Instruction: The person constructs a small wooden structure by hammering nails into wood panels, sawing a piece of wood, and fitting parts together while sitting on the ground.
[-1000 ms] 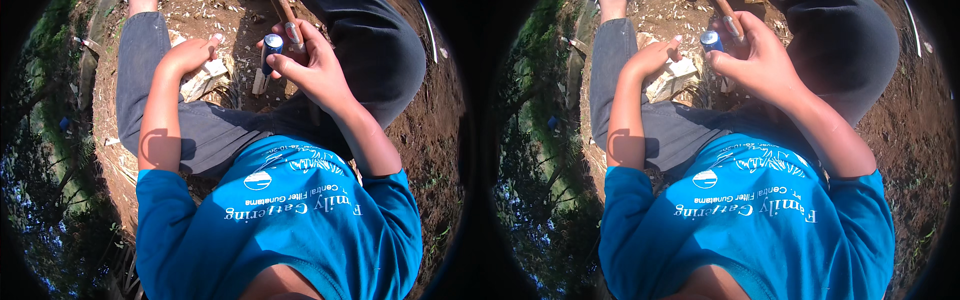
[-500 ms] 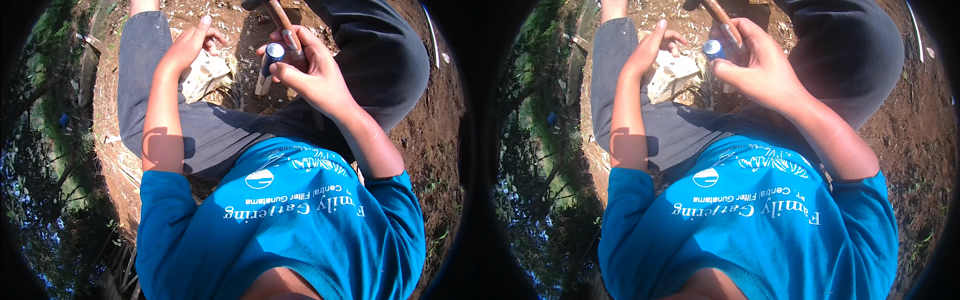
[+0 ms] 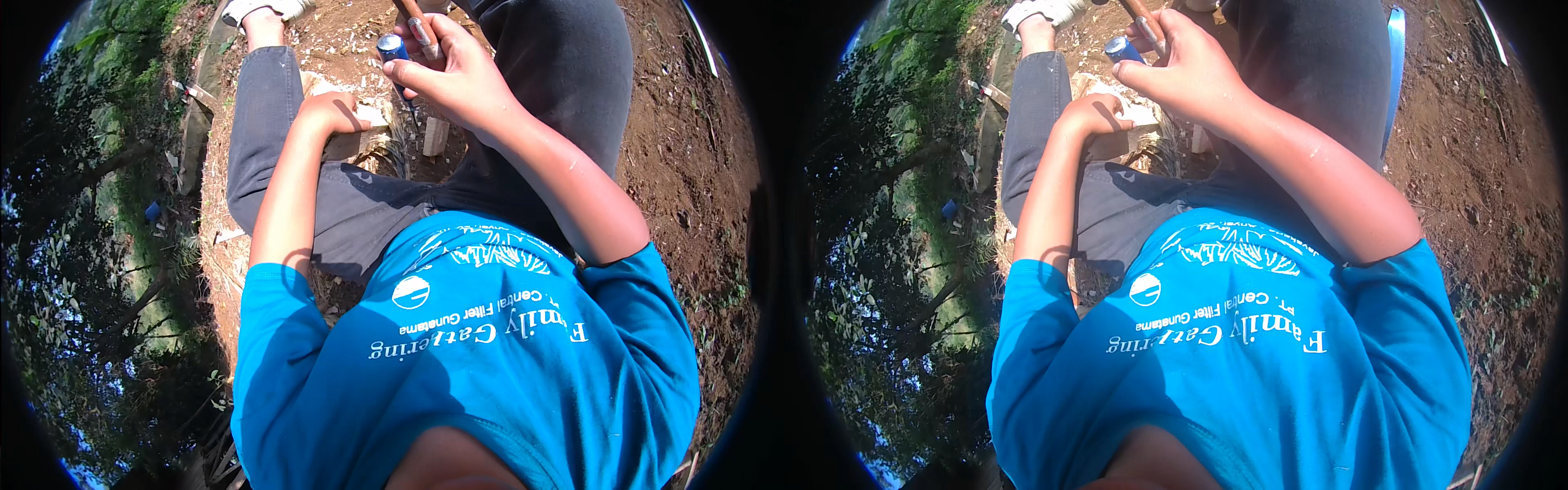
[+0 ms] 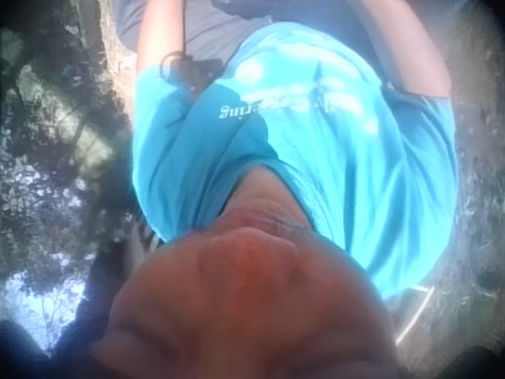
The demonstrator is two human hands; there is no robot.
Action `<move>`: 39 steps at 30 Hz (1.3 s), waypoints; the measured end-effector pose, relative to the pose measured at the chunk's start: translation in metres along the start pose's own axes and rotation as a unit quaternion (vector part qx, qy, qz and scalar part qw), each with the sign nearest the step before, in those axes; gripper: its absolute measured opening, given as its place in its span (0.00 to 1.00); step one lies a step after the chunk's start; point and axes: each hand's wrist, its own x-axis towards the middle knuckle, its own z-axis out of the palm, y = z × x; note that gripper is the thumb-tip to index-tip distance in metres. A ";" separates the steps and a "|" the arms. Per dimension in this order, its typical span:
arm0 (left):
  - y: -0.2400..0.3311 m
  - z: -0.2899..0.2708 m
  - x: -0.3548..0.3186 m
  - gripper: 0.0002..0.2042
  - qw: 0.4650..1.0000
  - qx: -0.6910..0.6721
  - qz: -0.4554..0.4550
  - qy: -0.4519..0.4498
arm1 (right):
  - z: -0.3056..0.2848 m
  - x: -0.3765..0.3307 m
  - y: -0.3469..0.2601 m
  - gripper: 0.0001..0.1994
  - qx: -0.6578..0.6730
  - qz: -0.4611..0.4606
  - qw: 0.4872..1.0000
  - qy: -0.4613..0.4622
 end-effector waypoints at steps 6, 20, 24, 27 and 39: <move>0.052 -0.002 -0.019 0.39 0.981 0.150 -0.119 -0.019 | -0.004 0.003 -0.003 0.28 0.040 -0.012 0.998 0.039; 0.066 0.035 -0.015 0.13 0.941 0.300 -0.148 0.049 | -0.019 0.008 -0.009 0.25 0.117 -0.017 0.991 0.064; 0.041 0.031 -0.025 0.15 0.953 0.248 -0.147 0.093 | -0.016 0.002 -0.012 0.27 0.141 0.025 0.989 0.043; -0.009 0.013 -0.067 0.23 0.960 0.148 -0.137 0.196 | -0.010 -0.002 -0.022 0.27 0.165 0.034 0.985 0.040; -0.069 0.095 -0.116 0.11 0.574 -0.542 0.028 0.613 | -0.010 -0.013 -0.084 0.19 0.155 -0.003 0.988 -0.017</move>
